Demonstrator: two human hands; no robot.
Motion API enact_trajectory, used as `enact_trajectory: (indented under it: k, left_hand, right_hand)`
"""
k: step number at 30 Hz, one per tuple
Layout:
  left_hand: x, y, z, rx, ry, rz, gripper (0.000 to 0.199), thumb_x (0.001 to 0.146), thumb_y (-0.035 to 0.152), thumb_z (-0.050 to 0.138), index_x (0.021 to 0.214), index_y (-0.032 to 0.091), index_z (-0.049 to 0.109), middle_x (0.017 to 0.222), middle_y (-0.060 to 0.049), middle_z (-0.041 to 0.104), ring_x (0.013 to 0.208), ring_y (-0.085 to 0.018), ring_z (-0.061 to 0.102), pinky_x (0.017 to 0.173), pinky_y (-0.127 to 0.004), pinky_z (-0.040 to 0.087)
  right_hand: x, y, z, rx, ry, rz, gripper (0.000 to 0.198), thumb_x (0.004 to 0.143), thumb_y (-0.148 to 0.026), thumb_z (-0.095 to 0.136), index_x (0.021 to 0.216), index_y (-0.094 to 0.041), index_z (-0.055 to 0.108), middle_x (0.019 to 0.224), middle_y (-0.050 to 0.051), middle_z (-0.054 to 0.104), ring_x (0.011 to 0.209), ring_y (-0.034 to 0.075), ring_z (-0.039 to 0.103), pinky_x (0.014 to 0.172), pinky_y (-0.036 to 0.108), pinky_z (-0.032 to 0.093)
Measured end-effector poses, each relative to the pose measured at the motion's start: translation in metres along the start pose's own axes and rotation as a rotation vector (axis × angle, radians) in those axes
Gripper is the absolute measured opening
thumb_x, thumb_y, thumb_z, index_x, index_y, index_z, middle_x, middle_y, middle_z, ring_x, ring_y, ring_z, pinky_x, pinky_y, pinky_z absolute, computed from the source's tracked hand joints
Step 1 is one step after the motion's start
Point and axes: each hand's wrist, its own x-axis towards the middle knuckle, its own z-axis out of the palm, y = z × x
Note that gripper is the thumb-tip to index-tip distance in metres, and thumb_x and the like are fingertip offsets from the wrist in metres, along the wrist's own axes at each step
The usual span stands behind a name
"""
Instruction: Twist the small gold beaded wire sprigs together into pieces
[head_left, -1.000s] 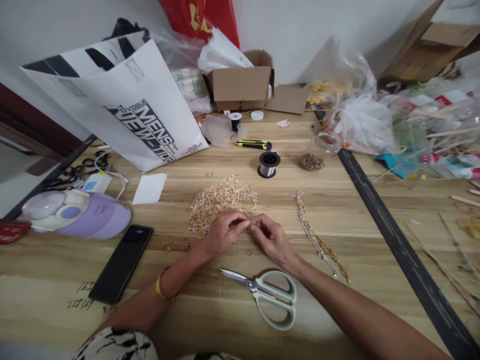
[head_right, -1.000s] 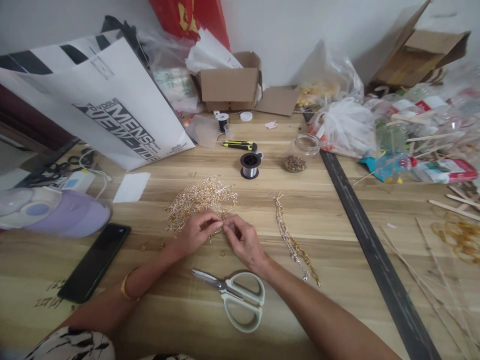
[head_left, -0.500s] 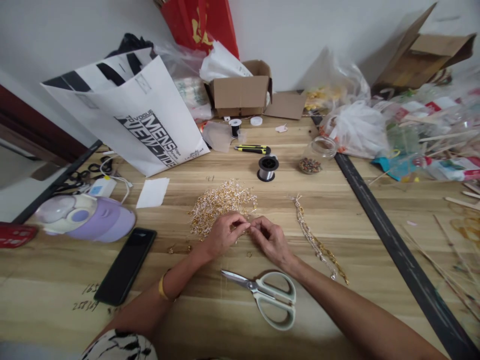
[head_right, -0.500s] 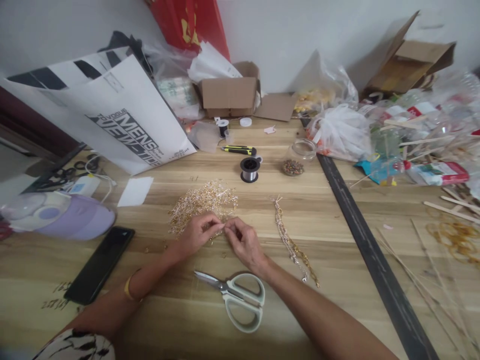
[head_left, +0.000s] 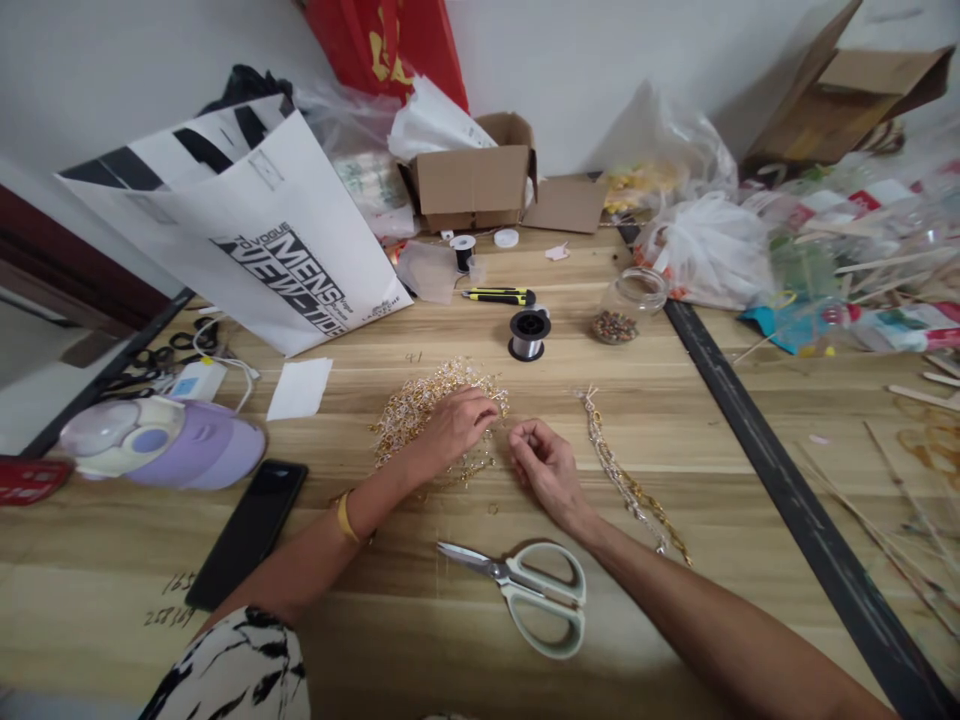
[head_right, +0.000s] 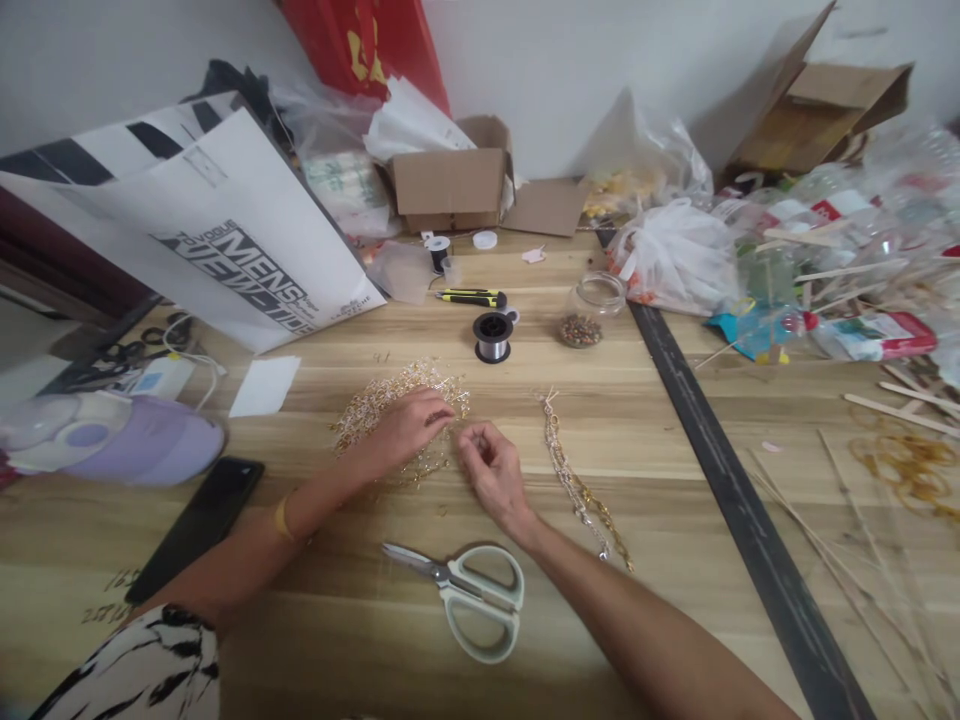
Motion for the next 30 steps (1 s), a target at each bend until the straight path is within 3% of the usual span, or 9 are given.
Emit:
enact_trajectory:
  k: [10,22,28,30]
  left_hand:
    - [0.009,0.000,0.004,0.051,-0.110,0.046,0.022,0.090,0.019,0.047,0.076,0.015,0.063,0.079,-0.006,0.062,0.084,-0.021,0.053,0.081,-0.033,0.040]
    - [0.006,-0.006,0.012,0.140,-0.062,0.106,0.023,0.092,0.019,0.042,0.077,0.015,0.059,0.081,-0.006,0.061,0.085,-0.021,0.051,0.087,-0.036,0.038]
    - [-0.019,0.007,-0.005,-0.134,0.131,-0.122,0.009,0.085,0.019,0.055,0.077,0.016,0.058,0.077,-0.004,0.061,0.079,-0.017,0.055,0.078,-0.031,0.043]
    - [-0.031,0.012,-0.008,-0.190,0.143,-0.177,0.008,0.084,0.017,0.055,0.077,0.015,0.059,0.077,-0.004,0.061,0.077,-0.017,0.056,0.075,-0.030,0.044]
  right_hand:
    - [0.000,0.002,0.000,-0.010,-0.010,-0.011,0.027,0.081,-0.043,0.059,0.078,-0.018,0.051,0.053,-0.006,0.044,0.043,0.007,0.035,0.040,0.020,0.027]
    - [0.000,0.001,0.000,-0.041,-0.010,-0.036,0.027,0.082,-0.043,0.058,0.077,-0.018,0.051,0.054,-0.006,0.044,0.044,0.007,0.035,0.041,0.020,0.027]
    - [-0.002,0.004,0.000,-0.091,-0.028,-0.076,0.022,0.083,-0.039,0.056,0.078,-0.018,0.051,0.056,-0.006,0.044,0.046,0.008,0.036,0.043,0.021,0.028]
    - [-0.004,0.004,0.000,-0.123,-0.050,-0.115,0.019,0.085,-0.036,0.054,0.079,-0.018,0.052,0.058,-0.005,0.044,0.048,0.008,0.037,0.045,0.021,0.030]
